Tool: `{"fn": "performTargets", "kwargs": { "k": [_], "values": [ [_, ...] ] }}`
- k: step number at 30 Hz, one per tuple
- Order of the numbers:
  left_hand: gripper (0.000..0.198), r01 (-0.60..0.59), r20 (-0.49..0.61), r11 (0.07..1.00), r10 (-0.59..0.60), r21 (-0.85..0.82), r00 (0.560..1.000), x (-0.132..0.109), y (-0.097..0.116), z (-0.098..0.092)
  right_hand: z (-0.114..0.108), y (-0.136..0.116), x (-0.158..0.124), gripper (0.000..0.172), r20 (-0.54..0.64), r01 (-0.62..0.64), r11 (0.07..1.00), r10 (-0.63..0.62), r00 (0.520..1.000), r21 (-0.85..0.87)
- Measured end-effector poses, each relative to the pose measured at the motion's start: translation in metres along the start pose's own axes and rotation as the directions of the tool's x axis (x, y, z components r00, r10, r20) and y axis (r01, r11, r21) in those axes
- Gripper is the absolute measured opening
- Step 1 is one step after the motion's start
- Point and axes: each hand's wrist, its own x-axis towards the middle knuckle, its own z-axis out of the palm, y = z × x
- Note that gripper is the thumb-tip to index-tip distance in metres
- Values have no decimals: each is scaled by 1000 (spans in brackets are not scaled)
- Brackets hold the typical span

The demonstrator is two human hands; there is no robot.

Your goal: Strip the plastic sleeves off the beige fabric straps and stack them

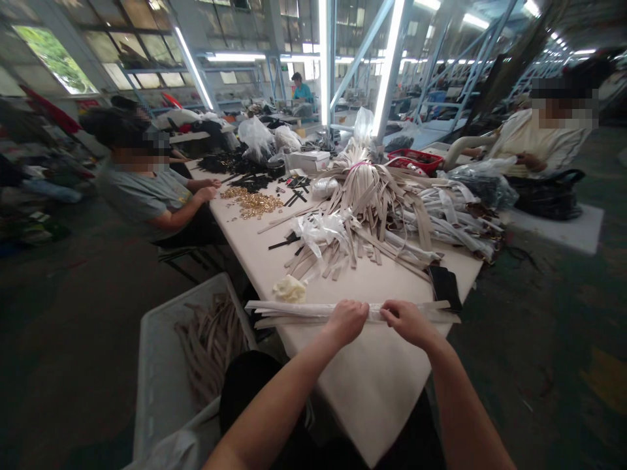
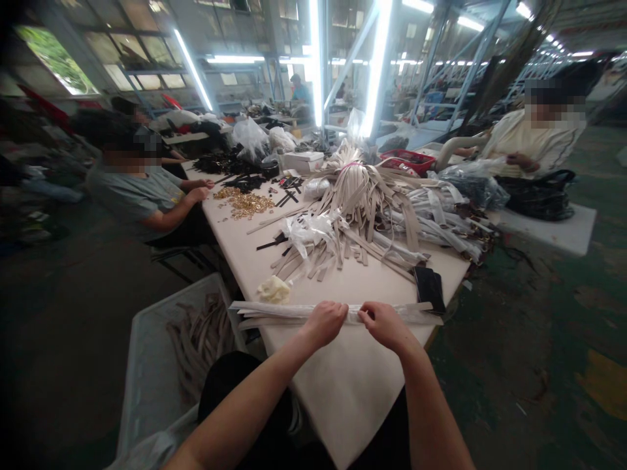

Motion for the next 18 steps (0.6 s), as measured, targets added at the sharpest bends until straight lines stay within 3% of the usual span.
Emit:
{"fn": "performTargets", "kwargs": {
  "k": [2, 4, 10, 13, 18],
  "values": [
    [14, -24, 54, 983, 14, 180, 998, 1, -1, -7, -7, 12, -3, 26, 20, -71, 997, 72, 997, -14],
    [13, -28, 58, 971, 14, 237, 998, 1, -3, -11, -14, 27, -8, 25, 46, -111, 994, 111, 993, -15],
    [12, -96, 60, 968, 85, 233, 995, 9, 9, 2, -4, 24, -9, 26, 27, -27, 995, 25, 999, 98],
    [11, -93, 49, 968, 83, 235, 995, 10, 9, 7, -6, 29, -12, 30, 7, -81, 988, 81, 997, 130],
    [11, -66, 47, 969, 56, 238, 997, 10, 5, 8, -15, 56, -18, 22, 15, -143, 968, 143, 990, 206]
  ]
}}
